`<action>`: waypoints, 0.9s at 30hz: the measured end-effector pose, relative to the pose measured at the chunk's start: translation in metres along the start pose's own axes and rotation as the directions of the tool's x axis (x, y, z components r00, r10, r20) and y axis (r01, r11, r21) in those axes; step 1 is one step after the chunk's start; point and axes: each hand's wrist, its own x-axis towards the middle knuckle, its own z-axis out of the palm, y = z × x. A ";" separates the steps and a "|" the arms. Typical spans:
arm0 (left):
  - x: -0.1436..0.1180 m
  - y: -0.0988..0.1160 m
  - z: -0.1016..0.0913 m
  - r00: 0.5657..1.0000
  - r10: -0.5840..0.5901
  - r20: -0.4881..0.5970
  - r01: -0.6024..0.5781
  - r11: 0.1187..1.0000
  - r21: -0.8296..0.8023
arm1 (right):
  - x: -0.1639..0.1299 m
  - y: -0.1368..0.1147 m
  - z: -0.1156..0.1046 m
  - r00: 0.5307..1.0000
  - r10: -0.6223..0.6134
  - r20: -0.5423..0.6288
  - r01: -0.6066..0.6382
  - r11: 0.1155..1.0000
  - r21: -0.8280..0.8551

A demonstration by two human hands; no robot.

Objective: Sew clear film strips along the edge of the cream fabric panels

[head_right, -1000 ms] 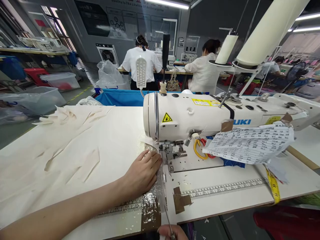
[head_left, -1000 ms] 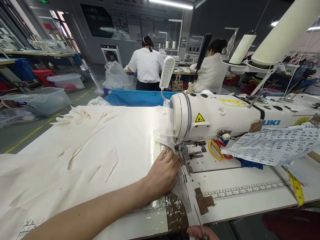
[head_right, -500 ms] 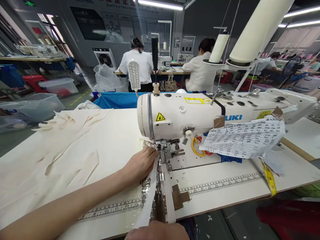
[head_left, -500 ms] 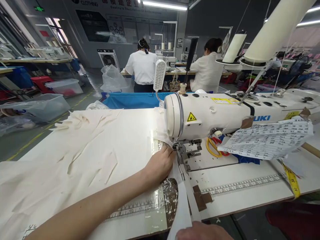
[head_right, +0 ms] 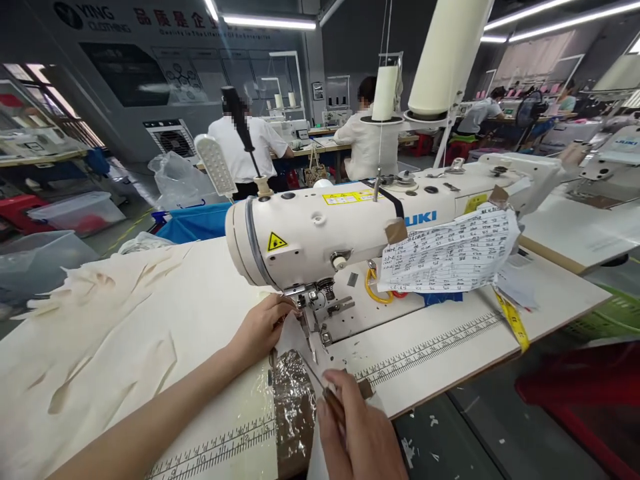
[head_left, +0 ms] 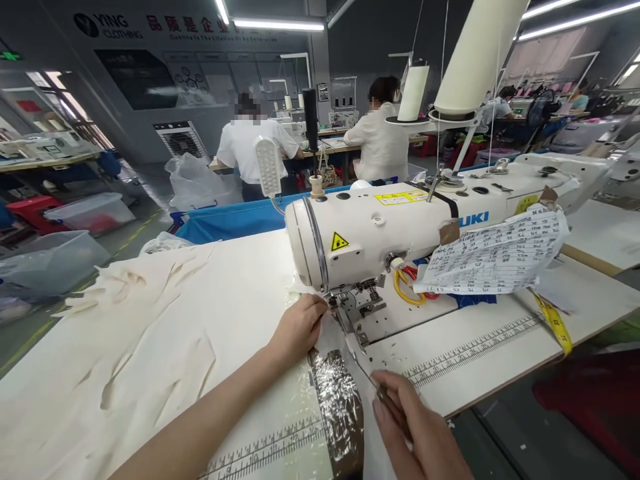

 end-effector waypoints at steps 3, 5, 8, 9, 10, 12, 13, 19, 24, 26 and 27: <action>0.001 -0.003 -0.001 1.000 -0.006 -0.025 0.003 0.994 -0.112 | 0.023 0.006 0.005 0.990 -0.137 -0.021 0.132 0.978 -0.163; 0.001 -0.005 -0.001 0.999 -0.019 -0.027 0.014 0.984 -0.179 | 0.037 0.008 0.012 0.974 -0.225 -0.025 0.210 0.938 -0.276; 0.002 -0.007 -0.003 0.999 -0.045 -0.005 0.042 0.965 -0.258 | 0.049 0.007 0.022 0.955 -0.297 -0.010 0.272 0.888 -0.371; 0.003 -0.007 -0.003 0.999 -0.052 0.003 0.051 0.960 -0.276 | 0.052 0.007 0.025 0.951 -0.309 -0.004 0.284 0.879 -0.383; 0.003 -0.008 -0.003 0.998 -0.059 0.012 0.060 0.956 -0.288 | 0.053 0.006 0.027 0.949 -0.316 -0.001 0.291 0.873 -0.391; 0.004 -0.009 -0.004 0.997 -0.074 0.026 0.079 0.949 -0.305 | 0.054 0.006 0.030 0.945 -0.326 -0.013 0.294 0.868 -0.401; 0.004 -0.009 -0.004 0.996 -0.085 0.030 0.090 0.946 -0.310 | 0.054 0.007 0.031 0.944 -0.328 -0.019 0.294 0.868 -0.402; 0.005 -0.007 -0.005 0.992 -0.116 0.047 0.125 0.942 -0.311 | 0.055 0.010 0.033 0.942 -0.335 -0.035 0.291 0.862 -0.416; 0.006 -0.007 -0.004 0.995 -0.102 0.012 0.100 0.943 -0.319 | 0.057 0.013 0.037 0.942 -0.333 -0.031 0.290 0.858 -0.424; 0.006 -0.008 -0.004 0.996 -0.094 -0.001 0.089 0.945 -0.313 | 0.057 0.014 0.037 0.939 -0.343 -0.033 0.299 0.859 -0.415; 0.006 -0.008 -0.003 0.996 -0.091 -0.004 0.085 0.946 -0.312 | 0.057 0.015 0.037 0.937 -0.348 -0.036 0.303 0.860 -0.411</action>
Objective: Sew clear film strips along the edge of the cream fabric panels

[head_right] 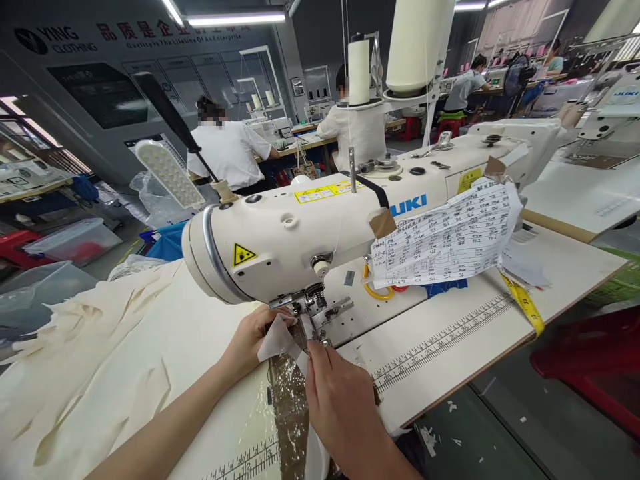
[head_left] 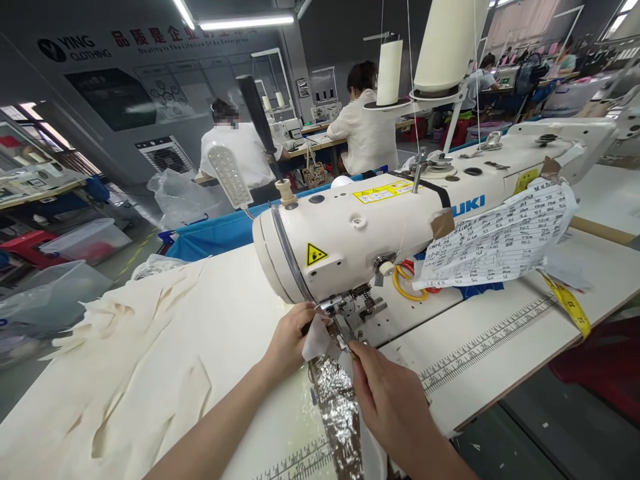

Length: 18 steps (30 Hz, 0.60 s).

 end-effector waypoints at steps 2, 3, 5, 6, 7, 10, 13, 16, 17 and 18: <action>0.000 0.000 0.000 1.000 0.006 0.000 -0.006 1.000 -0.002 | 0.000 0.000 0.000 1.000 -0.006 0.001 0.006 1.000 -0.001; 0.000 0.000 0.000 1.000 0.010 0.001 -0.010 1.000 -0.004 | 0.000 0.000 0.000 1.000 -0.010 -0.001 0.010 1.000 -0.004; 0.000 0.000 0.000 1.000 0.018 0.009 -0.018 1.000 -0.010 | 0.000 0.000 0.000 1.000 -0.013 -0.011 0.013 1.000 -0.008; 0.000 0.000 -0.001 1.000 0.022 0.013 -0.022 1.000 -0.014 | 0.001 0.000 0.001 1.000 -0.014 -0.013 0.014 1.000 -0.008; 0.000 0.001 -0.001 1.000 0.024 0.017 -0.023 1.000 -0.019 | 0.001 0.000 0.001 1.000 -0.013 -0.014 0.013 1.000 -0.007; 0.000 0.001 -0.002 1.000 0.018 0.017 -0.017 0.999 -0.027 | -0.001 0.000 0.001 1.000 -0.011 -0.003 0.011 1.000 0.004; 0.000 0.002 -0.003 1.000 0.008 0.015 -0.007 1.000 -0.024 | -0.004 0.001 0.001 1.000 -0.005 -0.004 0.005 1.000 0.009; 0.001 0.002 -0.002 1.000 -0.001 0.018 0.002 1.000 -0.017 | -0.006 0.001 0.001 1.000 -0.002 -0.006 0.002 1.000 -0.003; 0.001 0.002 -0.002 1.000 -0.003 0.017 0.004 1.000 -0.015 | -0.006 0.001 0.001 1.000 -0.001 -0.002 0.001 1.000 -0.006; 0.000 0.002 -0.002 1.000 -0.004 0.017 0.004 1.000 -0.014 | -0.005 0.002 0.001 1.000 -0.001 0.003 0.001 1.000 -0.009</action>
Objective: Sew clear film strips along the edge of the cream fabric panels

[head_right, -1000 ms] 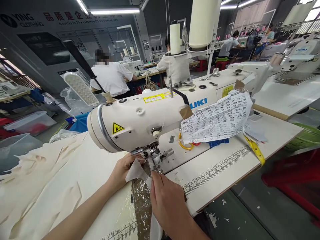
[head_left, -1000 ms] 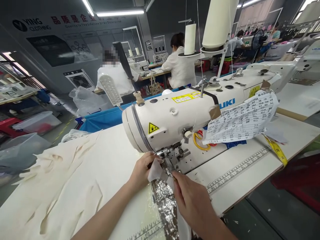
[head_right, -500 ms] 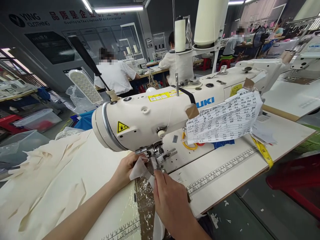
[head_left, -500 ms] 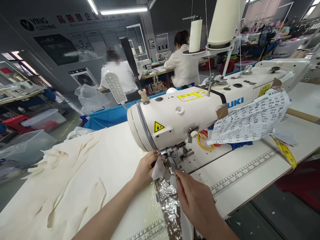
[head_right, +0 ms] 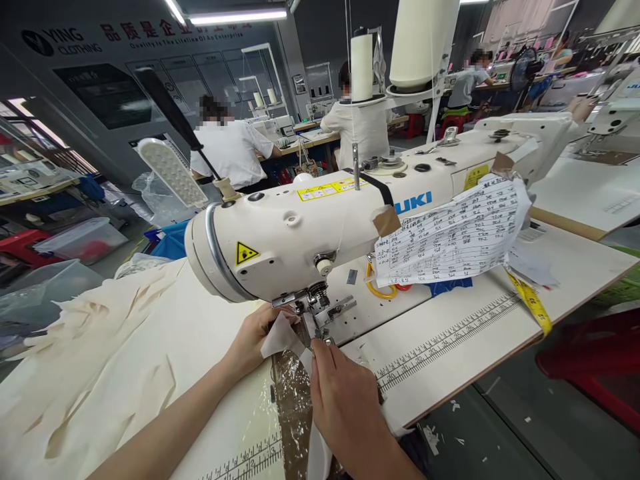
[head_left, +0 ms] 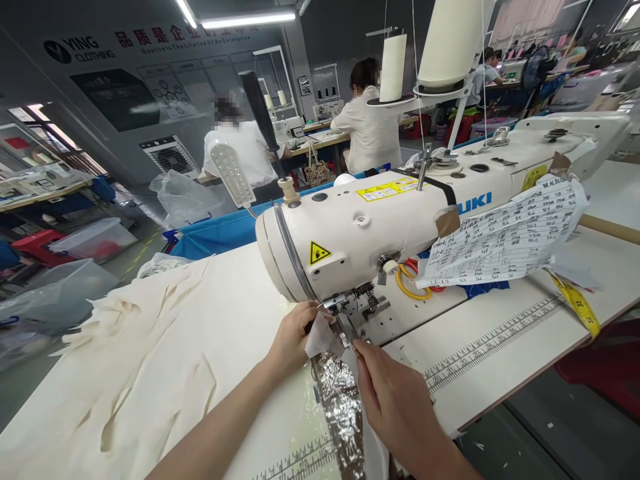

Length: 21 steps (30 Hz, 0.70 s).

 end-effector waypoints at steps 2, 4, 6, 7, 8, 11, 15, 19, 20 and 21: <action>0.000 -0.001 0.000 1.000 0.001 0.000 -0.001 1.000 0.000 | 0.001 0.000 0.001 1.000 0.002 0.004 -0.002 1.000 -0.002; -0.001 -0.001 0.001 1.000 -0.001 0.002 0.001 1.000 -0.001 | 0.002 0.000 0.001 1.000 -0.001 0.002 0.001 1.000 -0.005; -0.001 -0.002 0.001 1.000 -0.009 0.006 0.009 1.000 0.000 | 0.003 0.000 0.002 1.000 -0.006 0.002 0.006 1.000 -0.014; -0.001 -0.002 0.001 1.000 -0.014 0.007 0.014 1.000 0.002 | 0.004 -0.001 0.002 1.000 -0.008 0.005 0.008 1.000 -0.020; -0.001 -0.002 0.001 1.000 -0.016 0.011 0.016 1.000 0.003 | 0.004 -0.001 0.001 1.000 -0.008 0.010 0.009 1.000 -0.026; -0.001 -0.002 0.001 0.999 -0.021 0.028 0.021 1.000 0.010 | 0.004 -0.002 0.000 1.000 -0.011 0.007 0.012 0.999 -0.040; -0.003 -0.001 0.004 0.998 -0.064 0.027 0.062 0.995 0.080 | 0.006 -0.003 0.000 1.000 -0.021 -0.007 0.021 0.998 -0.059; -0.004 -0.002 0.008 0.997 -0.068 0.034 0.061 0.983 0.173 | 0.006 -0.003 0.001 0.999 -0.034 -0.017 0.032 0.997 -0.071; -0.004 -0.002 0.009 0.998 -0.061 0.035 0.053 0.981 0.187 | 0.005 -0.003 0.001 0.999 -0.036 -0.025 0.034 0.996 -0.077; -0.004 -0.002 0.009 0.998 -0.055 0.032 0.048 0.979 0.196 | 0.005 -0.003 0.001 0.999 -0.039 -0.032 0.036 0.996 -0.082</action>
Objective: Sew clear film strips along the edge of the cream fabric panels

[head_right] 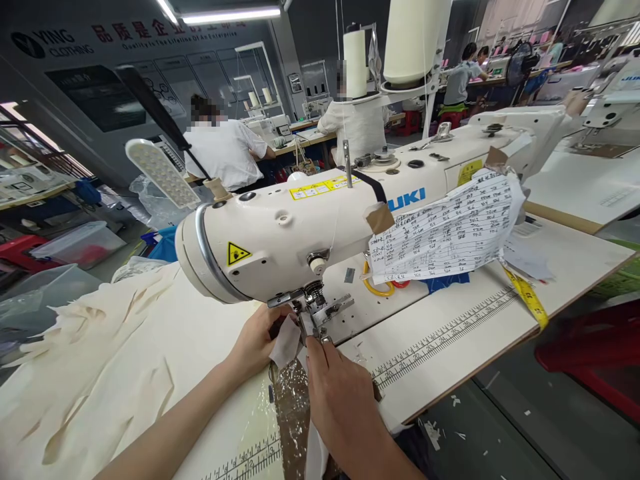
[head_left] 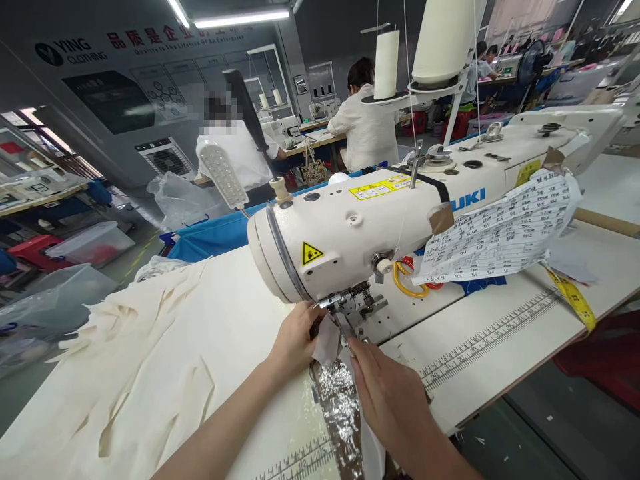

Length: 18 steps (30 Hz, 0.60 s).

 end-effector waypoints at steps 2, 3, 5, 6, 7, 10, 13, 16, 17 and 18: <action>0.001 0.000 0.000 1.000 0.003 -0.009 -0.003 1.000 -0.004 | -0.001 0.000 0.000 1.000 -0.003 -0.008 0.003 1.000 -0.003; 0.001 0.000 -0.001 1.000 -0.001 -0.009 0.000 1.000 -0.019 | -0.001 0.000 0.000 1.000 -0.002 -0.009 0.002 1.000 -0.002; 0.002 -0.001 -0.003 1.000 -0.017 -0.003 0.017 0.998 -0.059 | 0.000 0.000 0.000 1.000 0.004 0.003 -0.004 1.000 0.001; 0.002 -0.001 -0.004 1.000 -0.025 0.002 0.025 0.997 -0.072 | 0.000 0.000 -0.001 1.000 0.009 0.015 -0.009 1.000 0.001; 0.002 -0.001 -0.005 1.000 -0.026 0.005 0.027 0.997 -0.075 | 0.000 0.000 -0.001 1.000 0.014 0.026 -0.014 1.000 0.001; 0.001 -0.003 -0.005 1.000 0.013 -0.012 -0.013 0.999 -0.041 | 0.001 -0.001 -0.002 0.998 0.028 0.047 -0.028 1.000 -0.006; 0.000 -0.003 -0.004 0.990 0.134 -0.052 -0.133 0.991 0.023 | 0.002 -0.002 0.000 0.999 0.034 0.041 -0.033 0.999 -0.022; 0.001 0.000 -0.004 0.955 0.287 -0.075 -0.280 0.955 0.100 | 0.004 -0.002 0.003 0.999 0.027 0.021 -0.026 0.998 -0.053; 0.002 0.002 -0.005 0.946 0.319 -0.064 -0.310 0.943 0.122 | 0.004 -0.002 0.003 1.000 0.024 0.009 -0.023 0.998 -0.063; 0.002 0.004 -0.007 0.941 0.336 -0.042 -0.328 0.935 0.139 | 0.003 -0.002 0.002 1.000 0.020 -0.004 -0.021 0.997 -0.072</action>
